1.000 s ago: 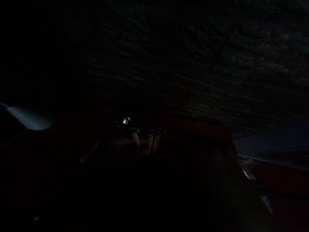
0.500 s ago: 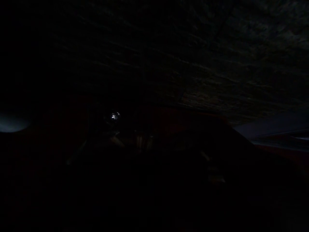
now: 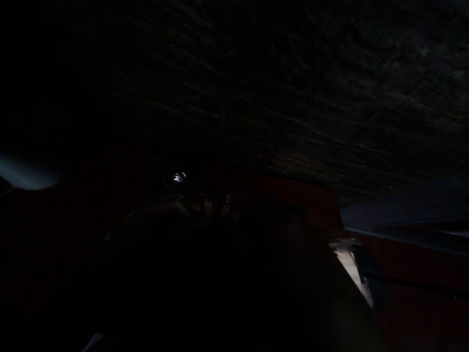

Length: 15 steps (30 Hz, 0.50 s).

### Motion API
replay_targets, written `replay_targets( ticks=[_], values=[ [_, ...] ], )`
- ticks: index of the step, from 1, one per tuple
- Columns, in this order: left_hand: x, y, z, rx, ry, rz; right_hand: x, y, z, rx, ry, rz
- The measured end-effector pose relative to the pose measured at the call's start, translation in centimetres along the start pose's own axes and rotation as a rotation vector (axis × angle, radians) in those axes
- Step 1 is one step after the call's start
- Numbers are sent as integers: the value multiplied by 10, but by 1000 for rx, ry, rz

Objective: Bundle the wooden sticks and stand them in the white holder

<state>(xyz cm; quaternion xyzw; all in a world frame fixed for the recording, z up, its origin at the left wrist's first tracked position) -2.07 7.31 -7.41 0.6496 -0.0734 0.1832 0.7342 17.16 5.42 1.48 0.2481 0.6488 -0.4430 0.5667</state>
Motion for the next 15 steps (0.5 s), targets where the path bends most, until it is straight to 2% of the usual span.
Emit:
replay_targets(
  ticks=[4, 8, 10, 11, 12, 15],
  values=[
    [19, 4, -6, 5, -173, -79, -3, -8, 5, 14, 44, -33],
    [40, 17, -8, 62, -305, -131, -3, -3, 4, 67, 128, -38],
    [53, 29, -5, 91, -418, -181, -3, 1, 3, 92, 158, -31],
    [63, 35, -1, 117, -534, -261, -4, 3, 3, 111, 176, -40],
    [69, 43, 2, 163, -601, -319, -6, 4, 3, 133, 190, -69],
    [69, 66, 0, 233, -604, -388, -14, 2, 5, 163, 205, -106]
  ],
)
Point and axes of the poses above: each hand's wrist, its own z-axis away from the middle knuckle, its own x-axis out of the palm, y = z × x, the point moved 9 cm from there along -z, towards the middle knuckle, and after that the axes turned 11 degrees about z, right-handed, at the moved point
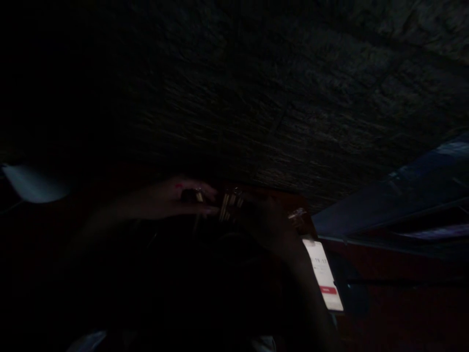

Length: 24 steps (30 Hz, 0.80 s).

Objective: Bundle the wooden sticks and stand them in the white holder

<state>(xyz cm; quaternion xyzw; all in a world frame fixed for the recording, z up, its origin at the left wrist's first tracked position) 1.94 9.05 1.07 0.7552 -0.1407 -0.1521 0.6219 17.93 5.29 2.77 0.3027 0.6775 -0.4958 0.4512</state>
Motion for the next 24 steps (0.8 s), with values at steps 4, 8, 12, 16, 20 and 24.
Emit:
replay_targets(
  ticks=[4, 8, 12, 16, 20, 24],
  values=[
    [8, 5, -4, -31, -147, -133, -7, -8, 1, -82, -31, -7],
    [32, -2, -5, -65, -351, -183, 2, -3, -3, -116, -164, -175],
    [35, -6, -8, -57, -346, -190, 4, 1, -7, -129, -173, -153],
    [31, -7, -7, -68, -294, -270, 1, -4, -5, -223, -139, -155],
    [30, -4, -4, -77, -279, -276, 2, -3, -6, -237, -123, -244],
    [31, -7, -6, -81, -295, -242, 8, -7, -11, -242, -138, -231]
  ],
)
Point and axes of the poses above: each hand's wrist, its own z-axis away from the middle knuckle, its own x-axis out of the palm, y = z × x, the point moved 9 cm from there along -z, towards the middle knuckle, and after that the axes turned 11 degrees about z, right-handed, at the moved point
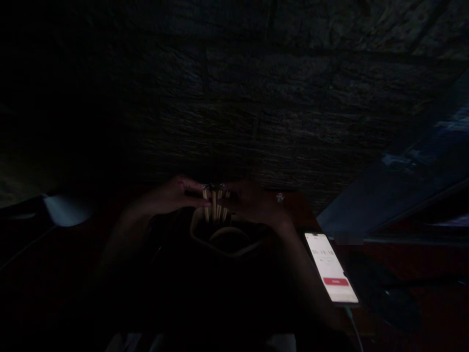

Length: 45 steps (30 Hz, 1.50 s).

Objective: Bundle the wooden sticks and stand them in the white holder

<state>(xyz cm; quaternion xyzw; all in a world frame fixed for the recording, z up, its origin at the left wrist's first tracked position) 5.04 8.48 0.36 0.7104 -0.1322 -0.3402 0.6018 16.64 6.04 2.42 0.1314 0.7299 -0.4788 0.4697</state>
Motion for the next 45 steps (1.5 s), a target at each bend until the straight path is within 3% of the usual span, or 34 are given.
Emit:
replay_targets(
  ticks=[6, 14, 22, 27, 36, 45],
  values=[
    [7, -5, -5, 13, -66, 49, -2, 3, -1, 61, 23, 55],
    [12, 6, 0, 106, -116, 71, 1, 3, 12, -15, -52, -257],
    [15, 14, 0, 173, -61, 5, 0, 5, 5, 17, -15, -81],
    [19, 19, 0, 217, -43, 1, -3, 8, 2, 68, 72, 10],
    [9, 22, 6, 248, 41, -213, -13, 2, 7, 24, 145, 85],
    [10, 22, 6, 256, 22, -129, -11, 9, 9, 92, 73, 198]
  ],
)
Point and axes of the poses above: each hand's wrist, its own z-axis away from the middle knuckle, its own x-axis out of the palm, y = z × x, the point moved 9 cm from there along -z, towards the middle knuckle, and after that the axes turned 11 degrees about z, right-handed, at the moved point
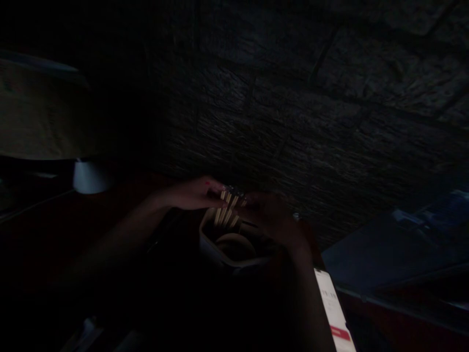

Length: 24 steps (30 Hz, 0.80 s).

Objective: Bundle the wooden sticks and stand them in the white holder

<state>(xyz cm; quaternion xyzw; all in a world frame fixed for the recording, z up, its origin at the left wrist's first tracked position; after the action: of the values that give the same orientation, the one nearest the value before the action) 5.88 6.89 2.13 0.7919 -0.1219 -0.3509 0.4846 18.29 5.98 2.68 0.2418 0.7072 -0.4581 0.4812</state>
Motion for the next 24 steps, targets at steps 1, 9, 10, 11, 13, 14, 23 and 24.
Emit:
replay_targets(
  ticks=[1, 9, 10, 11, 13, 14, 23, 24],
  values=[
    [1, 0, 0, -4, -10, 14, 2, -1, 0, -8, -16, -16],
    [-4, -6, 2, -44, -13, 38, 4, 0, 1, -17, -34, -109],
    [-5, -8, 3, -56, -9, 37, 4, 0, 1, -22, -37, -119],
    [-7, -9, 3, -70, 0, 35, 4, -1, 1, -29, -40, -116],
    [-8, -12, 4, -91, 5, 42, 3, -2, 0, -39, -39, -76],
    [-8, -12, 4, -99, 0, 54, 3, -3, 0, -42, -38, -55],
    [-6, -9, 3, -96, 2, 112, 3, -10, -2, -40, -24, -35],
    [-9, -9, 3, -85, 35, 109, 4, -12, -3, -37, -17, -19]
  ],
)
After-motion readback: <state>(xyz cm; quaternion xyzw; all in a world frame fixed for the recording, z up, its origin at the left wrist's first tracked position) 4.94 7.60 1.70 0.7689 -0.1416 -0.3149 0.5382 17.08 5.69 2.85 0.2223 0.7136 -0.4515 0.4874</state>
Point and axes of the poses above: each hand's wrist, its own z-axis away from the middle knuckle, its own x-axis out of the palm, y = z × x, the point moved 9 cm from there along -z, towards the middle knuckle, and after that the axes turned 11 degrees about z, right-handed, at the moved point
